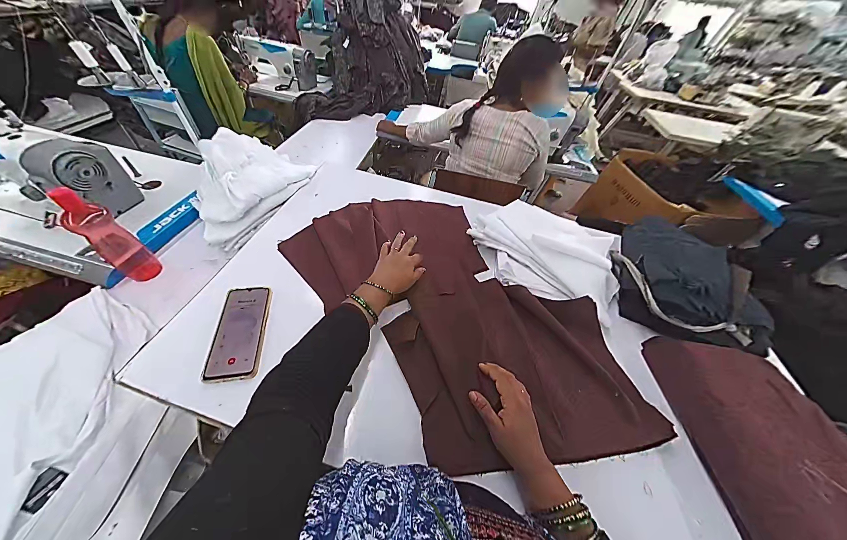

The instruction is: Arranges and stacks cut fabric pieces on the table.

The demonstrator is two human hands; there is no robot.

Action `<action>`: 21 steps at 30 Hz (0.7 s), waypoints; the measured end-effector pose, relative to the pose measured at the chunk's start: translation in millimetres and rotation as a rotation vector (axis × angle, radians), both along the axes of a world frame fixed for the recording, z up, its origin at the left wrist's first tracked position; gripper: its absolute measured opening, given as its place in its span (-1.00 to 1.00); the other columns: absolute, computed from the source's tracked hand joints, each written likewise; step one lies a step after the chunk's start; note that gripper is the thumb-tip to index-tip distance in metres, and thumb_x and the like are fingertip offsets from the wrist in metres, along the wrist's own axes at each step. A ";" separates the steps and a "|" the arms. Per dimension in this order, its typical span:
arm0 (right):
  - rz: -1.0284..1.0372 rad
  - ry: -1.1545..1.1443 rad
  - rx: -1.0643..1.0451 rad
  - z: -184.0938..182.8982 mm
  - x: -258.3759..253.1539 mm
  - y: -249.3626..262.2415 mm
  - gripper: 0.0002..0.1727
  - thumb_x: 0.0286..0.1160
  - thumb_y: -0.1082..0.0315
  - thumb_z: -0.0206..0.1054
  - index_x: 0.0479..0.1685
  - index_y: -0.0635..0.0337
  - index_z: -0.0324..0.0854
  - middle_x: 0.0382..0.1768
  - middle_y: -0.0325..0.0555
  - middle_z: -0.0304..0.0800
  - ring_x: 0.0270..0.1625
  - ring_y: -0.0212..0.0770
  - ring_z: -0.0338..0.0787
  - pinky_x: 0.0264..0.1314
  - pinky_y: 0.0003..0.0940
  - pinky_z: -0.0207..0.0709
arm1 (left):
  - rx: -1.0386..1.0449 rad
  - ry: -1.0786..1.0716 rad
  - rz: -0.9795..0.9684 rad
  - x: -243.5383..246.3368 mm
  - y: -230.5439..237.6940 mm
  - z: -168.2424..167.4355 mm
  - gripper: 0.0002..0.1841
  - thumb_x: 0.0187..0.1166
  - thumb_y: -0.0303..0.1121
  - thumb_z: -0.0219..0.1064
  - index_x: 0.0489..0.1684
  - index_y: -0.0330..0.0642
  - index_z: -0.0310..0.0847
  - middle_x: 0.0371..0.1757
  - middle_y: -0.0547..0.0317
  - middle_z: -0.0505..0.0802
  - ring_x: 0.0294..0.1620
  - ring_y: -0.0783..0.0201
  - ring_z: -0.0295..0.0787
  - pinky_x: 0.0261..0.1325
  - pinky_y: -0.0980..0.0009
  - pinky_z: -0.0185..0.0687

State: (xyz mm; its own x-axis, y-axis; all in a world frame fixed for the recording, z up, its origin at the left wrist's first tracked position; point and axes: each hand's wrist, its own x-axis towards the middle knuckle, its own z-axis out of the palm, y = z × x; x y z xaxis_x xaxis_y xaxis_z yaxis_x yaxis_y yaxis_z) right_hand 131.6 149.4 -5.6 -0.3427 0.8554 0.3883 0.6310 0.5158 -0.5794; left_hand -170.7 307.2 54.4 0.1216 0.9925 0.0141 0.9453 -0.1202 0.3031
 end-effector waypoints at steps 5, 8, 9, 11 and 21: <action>-0.024 0.074 -0.105 0.9 3.0 0.0 -0.28 0.49 -0.13 0.22 0.32 0.37 0.69 0.35 0.17 0.76 0.47 0.20 0.67 0.61 0.26 0.29 | -0.229 0.316 0.104 -43.8 4.7 32.1 -0.26 0.79 0.24 -0.06 0.07 -0.33 0.83 0.21 -0.21 0.87 0.54 -0.21 0.59 0.80 -0.38 -0.41; -0.011 0.146 -0.149 20.1 2.0 13.1 -0.34 0.47 -0.01 0.28 0.32 0.43 0.65 0.32 0.24 0.73 0.44 0.16 0.68 0.52 0.12 0.45 | -0.395 0.377 0.367 -65.5 -26.0 45.6 -0.36 0.73 0.14 0.15 0.05 -0.39 0.79 0.16 -0.29 0.86 0.36 -0.27 0.70 0.62 -0.42 0.05; 0.015 0.150 -0.108 28.5 -1.6 23.7 -0.37 0.50 0.02 0.27 0.29 0.45 0.65 0.30 0.26 0.74 0.41 0.14 0.70 0.49 0.06 0.50 | -0.417 0.394 0.424 -72.7 -35.8 43.5 -0.43 0.70 0.08 0.23 0.08 -0.38 0.76 0.16 -0.28 0.85 0.32 -0.26 0.72 0.53 -0.38 0.20; 0.097 0.134 -0.070 51.1 -16.5 56.1 -0.45 0.59 0.09 0.22 0.23 0.47 0.67 0.26 0.29 0.76 0.37 0.12 0.74 0.47 0.00 0.55 | -0.359 0.354 0.478 -82.8 -54.6 36.7 -0.48 0.61 -0.08 0.38 0.35 -0.35 0.63 0.30 -0.36 0.76 0.39 -0.33 0.65 0.44 -0.36 0.33; -0.065 -0.375 -0.494 72.6 -152.8 213.8 -0.40 0.55 0.34 0.40 0.59 0.34 0.42 0.41 0.36 0.62 0.46 0.26 0.63 0.55 0.19 0.39 | -0.112 -0.180 0.502 -48.1 -120.3 -13.8 -0.53 0.70 -0.39 0.11 0.59 -0.21 0.49 0.75 -0.30 0.39 0.78 -0.28 0.24 0.65 -0.27 0.19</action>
State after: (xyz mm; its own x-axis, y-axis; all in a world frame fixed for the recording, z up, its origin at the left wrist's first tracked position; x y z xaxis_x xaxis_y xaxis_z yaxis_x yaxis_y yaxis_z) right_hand -21.2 363.2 67.0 -0.3198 0.9271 -0.1955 0.8591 0.1968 -0.4725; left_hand -218.8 187.0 40.6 -0.3619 0.9247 -0.1181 0.8103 0.3747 0.4505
